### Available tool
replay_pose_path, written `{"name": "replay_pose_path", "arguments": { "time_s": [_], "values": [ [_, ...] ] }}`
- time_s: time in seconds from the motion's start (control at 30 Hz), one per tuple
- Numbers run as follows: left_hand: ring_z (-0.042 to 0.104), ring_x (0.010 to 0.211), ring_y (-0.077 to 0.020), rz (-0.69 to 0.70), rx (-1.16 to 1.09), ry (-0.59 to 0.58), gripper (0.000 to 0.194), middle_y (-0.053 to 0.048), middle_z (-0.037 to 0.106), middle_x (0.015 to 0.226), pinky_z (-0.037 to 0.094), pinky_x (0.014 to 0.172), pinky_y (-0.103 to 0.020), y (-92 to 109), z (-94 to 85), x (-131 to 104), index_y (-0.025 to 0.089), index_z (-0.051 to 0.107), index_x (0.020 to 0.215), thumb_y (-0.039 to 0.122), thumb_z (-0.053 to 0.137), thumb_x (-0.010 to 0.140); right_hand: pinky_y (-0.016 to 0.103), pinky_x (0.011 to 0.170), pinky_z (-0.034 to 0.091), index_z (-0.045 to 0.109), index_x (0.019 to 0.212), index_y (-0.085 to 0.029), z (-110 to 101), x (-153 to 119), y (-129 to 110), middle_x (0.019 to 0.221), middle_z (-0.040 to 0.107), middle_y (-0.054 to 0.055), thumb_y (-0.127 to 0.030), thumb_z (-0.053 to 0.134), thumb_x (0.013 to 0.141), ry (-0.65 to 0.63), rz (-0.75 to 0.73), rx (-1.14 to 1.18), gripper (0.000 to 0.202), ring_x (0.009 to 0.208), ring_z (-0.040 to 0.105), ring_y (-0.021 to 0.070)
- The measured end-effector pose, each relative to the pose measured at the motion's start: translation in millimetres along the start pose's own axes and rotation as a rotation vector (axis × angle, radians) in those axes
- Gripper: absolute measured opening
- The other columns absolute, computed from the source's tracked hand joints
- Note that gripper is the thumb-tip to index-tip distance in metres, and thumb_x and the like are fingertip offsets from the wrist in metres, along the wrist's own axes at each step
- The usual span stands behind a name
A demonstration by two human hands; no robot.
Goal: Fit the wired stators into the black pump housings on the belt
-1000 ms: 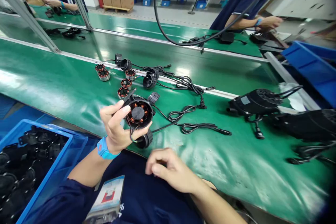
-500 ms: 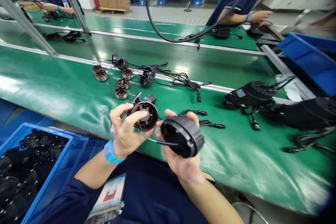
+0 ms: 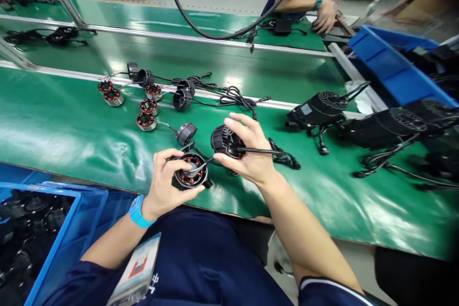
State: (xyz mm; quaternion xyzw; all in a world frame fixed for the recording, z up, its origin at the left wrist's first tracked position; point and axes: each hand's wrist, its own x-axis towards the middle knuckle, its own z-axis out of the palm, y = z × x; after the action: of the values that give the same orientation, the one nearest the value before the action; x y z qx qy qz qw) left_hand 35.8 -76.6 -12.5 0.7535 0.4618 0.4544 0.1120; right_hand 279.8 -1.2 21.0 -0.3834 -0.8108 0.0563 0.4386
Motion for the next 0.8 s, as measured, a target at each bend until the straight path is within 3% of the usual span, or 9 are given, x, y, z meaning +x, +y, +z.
{"name": "replay_pose_path", "arguments": {
  "time_s": [0.1, 0.2, 0.37, 0.47, 0.53, 0.6, 0.7, 0.8],
  "values": [
    [0.055, 0.114, -0.0257, 0.083, -0.013, 0.038, 0.037, -0.007, 0.059, 0.121, 0.05, 0.097, -0.045, -7, 1.8, -4, 0.026, 0.062, 0.1, 0.038, 0.088, 0.077, 0.051, 0.102, 0.056, 0.05, 0.149, -0.03, 0, -2, -2, 0.137, 0.062, 0.013, -0.066, 0.074, 0.084, -0.059, 0.083, -0.065, 0.078, 0.119, 0.064, 0.032],
    [0.059, 0.099, -0.0224, 0.157, -0.019, 0.034, 0.033, -0.003, 0.066, 0.097, 0.05, 0.099, -0.047, -11, 2.4, -2, 0.026, 0.064, 0.088, 0.042, 0.089, 0.075, 0.049, 0.104, 0.055, 0.046, 0.152, -0.029, -3, 0, -6, 0.139, 0.062, 0.011, -0.06, 0.071, 0.088, -0.116, 0.11, 0.039, 0.076, 0.12, 0.063, 0.0301],
    [0.063, 0.083, -0.018, 0.298, -0.07, -0.107, 0.028, 0.002, 0.067, 0.075, 0.05, 0.101, -0.045, -15, 0.5, 8, 0.025, 0.066, 0.073, 0.042, 0.088, 0.076, 0.046, 0.11, 0.049, 0.046, 0.149, -0.024, -6, 5, -23, 0.141, 0.058, 0.012, -0.046, 0.073, 0.09, -0.301, 0.124, 0.282, 0.069, 0.13, 0.057, 0.0289],
    [0.064, 0.106, -0.0243, 0.373, -0.097, -0.181, 0.028, 0.002, 0.069, 0.073, 0.043, 0.113, -0.052, -18, -2.9, 13, 0.026, 0.067, 0.069, 0.042, 0.09, 0.073, 0.044, 0.107, 0.051, 0.05, 0.147, -0.023, -6, 5, -29, 0.134, 0.057, 0.013, -0.045, 0.079, 0.086, -0.43, 0.139, 0.297, 0.071, 0.125, 0.058, 0.0284],
    [0.059, 0.124, -0.0289, 0.416, -0.064, -0.188, 0.022, 0.002, 0.074, 0.079, 0.03, 0.121, -0.061, -20, -7.8, 15, 0.028, 0.071, 0.075, 0.042, 0.089, 0.075, 0.044, 0.105, 0.052, 0.051, 0.147, -0.025, -6, 4, -27, 0.131, 0.054, 0.012, -0.042, 0.079, 0.085, -0.441, 0.145, 0.278, 0.07, 0.124, 0.058, 0.0283],
    [0.06, 0.127, -0.029, 0.453, 0.043, -0.164, 0.016, 0.003, 0.078, 0.09, 0.024, 0.124, -0.062, -21, -14.7, 17, 0.028, 0.074, 0.086, 0.039, 0.085, 0.081, 0.044, 0.104, 0.052, 0.051, 0.146, -0.027, -6, 2, -24, 0.13, 0.052, 0.012, -0.04, 0.079, 0.086, -0.423, 0.134, 0.253, 0.067, 0.124, 0.057, 0.0285],
    [0.065, 0.12, -0.0259, 0.482, 0.192, -0.192, 0.015, -0.002, 0.078, 0.11, 0.045, 0.113, -0.047, -24, -25.7, 22, 0.022, 0.071, 0.102, 0.031, 0.076, 0.09, 0.045, 0.102, 0.054, 0.053, 0.146, -0.03, -7, 0, -19, 0.131, 0.048, 0.01, -0.04, 0.079, 0.085, -0.399, 0.138, 0.21, 0.067, 0.118, 0.058, 0.0272],
    [0.064, 0.125, -0.0251, 0.506, 0.132, -0.317, 0.015, -0.01, 0.075, 0.12, 0.057, 0.102, -0.038, -30, -33.3, 30, 0.016, 0.067, 0.108, 0.025, 0.068, 0.096, 0.047, 0.102, 0.054, 0.054, 0.147, -0.03, -4, 0, -17, 0.135, 0.042, 0.011, -0.053, 0.082, 0.081, -0.371, 0.133, 0.205, 0.075, 0.108, 0.059, 0.0251]
  ]
}}
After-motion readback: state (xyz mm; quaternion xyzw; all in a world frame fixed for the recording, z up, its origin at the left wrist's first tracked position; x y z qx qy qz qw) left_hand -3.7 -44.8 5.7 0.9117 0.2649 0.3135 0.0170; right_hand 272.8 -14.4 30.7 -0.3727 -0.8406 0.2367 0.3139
